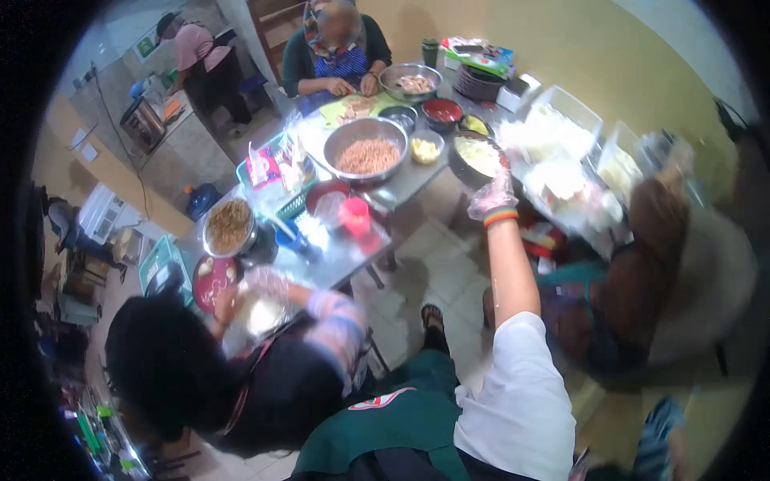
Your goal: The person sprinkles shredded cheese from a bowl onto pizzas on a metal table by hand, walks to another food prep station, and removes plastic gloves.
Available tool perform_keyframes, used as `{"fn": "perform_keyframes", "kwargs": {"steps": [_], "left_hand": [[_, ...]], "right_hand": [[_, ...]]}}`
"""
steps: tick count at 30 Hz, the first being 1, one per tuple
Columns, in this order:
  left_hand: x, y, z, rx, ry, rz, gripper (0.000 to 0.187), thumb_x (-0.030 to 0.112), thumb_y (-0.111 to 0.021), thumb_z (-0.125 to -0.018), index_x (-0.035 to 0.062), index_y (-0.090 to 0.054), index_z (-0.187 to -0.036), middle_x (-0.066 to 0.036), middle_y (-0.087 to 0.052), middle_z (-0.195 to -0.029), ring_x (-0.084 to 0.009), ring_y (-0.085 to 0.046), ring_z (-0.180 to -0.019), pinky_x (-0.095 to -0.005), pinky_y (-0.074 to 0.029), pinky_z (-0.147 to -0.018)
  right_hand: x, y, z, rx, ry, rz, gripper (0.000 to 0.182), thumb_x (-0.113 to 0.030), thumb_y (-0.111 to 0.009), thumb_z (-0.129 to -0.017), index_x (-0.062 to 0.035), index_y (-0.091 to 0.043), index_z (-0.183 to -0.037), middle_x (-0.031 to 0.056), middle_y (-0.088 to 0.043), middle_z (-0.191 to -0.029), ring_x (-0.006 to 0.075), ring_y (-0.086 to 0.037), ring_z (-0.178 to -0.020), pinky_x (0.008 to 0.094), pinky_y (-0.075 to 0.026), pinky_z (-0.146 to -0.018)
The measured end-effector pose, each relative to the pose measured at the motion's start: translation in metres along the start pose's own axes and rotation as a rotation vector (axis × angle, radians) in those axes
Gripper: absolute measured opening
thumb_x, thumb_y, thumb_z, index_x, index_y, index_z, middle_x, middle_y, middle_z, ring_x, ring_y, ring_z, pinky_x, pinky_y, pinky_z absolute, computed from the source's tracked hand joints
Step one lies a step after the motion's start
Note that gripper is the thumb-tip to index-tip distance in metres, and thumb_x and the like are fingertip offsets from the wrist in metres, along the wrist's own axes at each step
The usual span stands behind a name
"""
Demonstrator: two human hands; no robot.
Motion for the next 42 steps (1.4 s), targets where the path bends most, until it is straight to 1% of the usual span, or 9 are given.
{"fn": "perform_keyframes", "kwargs": {"steps": [4, 8, 13, 17, 22, 25, 29, 32, 42], "left_hand": [[0.100, -0.080, 0.011, 0.067, -0.067, 0.071, 0.035, 0.032, -0.045, -0.075, 0.0026, -0.054, -0.092, -0.010, -0.055, -0.073, -0.0199, -0.054, -0.066, -0.0348, -0.042, -0.053], [0.151, -0.129, 0.059, 0.143, -0.071, 0.090, 0.034, 0.032, -0.045, -0.076, 0.0025, -0.054, -0.092, -0.010, -0.055, -0.074, -0.0203, -0.054, -0.067, -0.0350, -0.042, -0.053], [0.176, -0.150, 0.101, 0.190, -0.069, -0.015, 0.034, 0.031, -0.045, -0.076, 0.0023, -0.054, -0.092, -0.011, -0.055, -0.075, -0.0208, -0.054, -0.068, -0.0352, -0.042, -0.054], [0.195, -0.159, 0.122, 0.156, -0.088, -0.167, 0.034, 0.031, -0.044, -0.076, 0.0022, -0.054, -0.092, -0.012, -0.056, -0.076, -0.0212, -0.055, -0.068, -0.0354, -0.043, -0.054], [0.189, -0.163, 0.127, 0.095, -0.126, -0.345, 0.034, 0.030, -0.044, -0.076, 0.0020, -0.054, -0.092, -0.012, -0.056, -0.077, -0.0217, -0.055, -0.069, -0.0357, -0.043, -0.055], [0.187, -0.164, 0.129, 0.056, -0.158, -0.438, 0.034, 0.030, -0.044, -0.076, 0.0019, -0.054, -0.092, -0.013, -0.057, -0.078, -0.0220, -0.055, -0.069, -0.0358, -0.043, -0.056], [0.144, -0.184, 0.154, 0.011, -0.170, -0.480, 0.034, 0.030, -0.044, -0.076, 0.0018, -0.054, -0.092, -0.013, -0.057, -0.079, -0.0224, -0.056, -0.070, -0.0360, -0.043, -0.056], [0.124, -0.229, 0.175, -0.145, -0.274, -0.731, 0.035, 0.030, -0.041, -0.077, 0.0002, -0.054, -0.091, -0.018, -0.057, -0.088, -0.0261, -0.056, -0.079, -0.0359, -0.044, -0.066], [0.398, -0.172, 0.398, -0.246, -0.911, 0.101, 0.031, 0.031, -0.042, -0.084, 0.0055, -0.055, -0.094, -0.011, -0.056, -0.090, -0.0200, -0.053, -0.087, -0.0296, -0.040, -0.078]], "right_hand": [[-0.042, -0.002, -0.178, -0.353, 0.121, 0.008, 0.049, -0.045, -0.032, -0.079, -0.0124, -0.049, -0.111, 0.0052, -0.051, -0.112, 0.0212, -0.046, -0.103, 0.0374, -0.035, -0.089], [-0.061, 0.087, -0.343, 0.131, 0.088, -0.005, 0.053, -0.044, -0.035, -0.076, -0.0105, -0.043, -0.116, 0.0081, -0.046, -0.117, 0.0241, -0.043, -0.107, 0.0365, -0.032, -0.092], [-0.062, 0.104, -0.408, 0.377, -0.232, -0.230, 0.023, -0.026, -0.043, -0.068, -0.0171, -0.033, -0.049, -0.0031, -0.041, -0.052, 0.0138, -0.046, -0.052, 0.0262, -0.034, -0.044], [-0.063, 0.197, -0.524, 0.404, -0.245, -0.154, 0.015, -0.012, -0.043, -0.067, -0.0119, -0.033, -0.056, 0.0008, -0.036, -0.052, 0.0149, -0.042, -0.047, 0.0318, -0.036, -0.041], [-0.080, 0.175, -0.490, 0.349, -0.092, 0.118, 0.010, -0.012, -0.048, -0.068, -0.0057, -0.043, -0.063, 0.0081, -0.046, -0.059, 0.0250, -0.048, -0.051, 0.0386, -0.041, -0.048], [-0.117, 0.118, -0.466, 0.192, 0.291, 2.180, 0.038, -0.030, -0.058, -0.071, 0.0048, -0.052, -0.085, 0.0207, -0.059, -0.083, 0.0334, -0.056, -0.079, 0.0358, -0.043, -0.071], [-0.122, 0.083, -0.418, 0.247, 0.561, 2.160, 0.042, -0.031, -0.063, -0.067, 0.0045, -0.052, -0.088, 0.0221, -0.057, -0.088, 0.0355, -0.054, -0.086, 0.0372, -0.041, -0.078], [-0.106, 0.098, -0.383, -0.137, 0.498, 0.521, 0.052, -0.028, -0.050, -0.078, -0.0098, -0.030, -0.123, 0.0107, -0.029, -0.125, 0.0263, -0.041, -0.098, 0.0371, -0.035, -0.084], [0.074, -0.165, 0.110, -1.124, 0.383, 0.562, 0.016, -0.013, -0.041, -0.078, -0.0016, -0.052, -0.076, 0.0082, -0.053, -0.069, 0.0168, -0.051, -0.066, 0.0271, -0.042, -0.062]]}}
Point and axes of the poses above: each hand's wrist, its own z-axis away from the middle knuckle, its own y-axis out of the back of the hand, x = y × z, the point moved 8 cm from there along -z, towards the middle knuckle
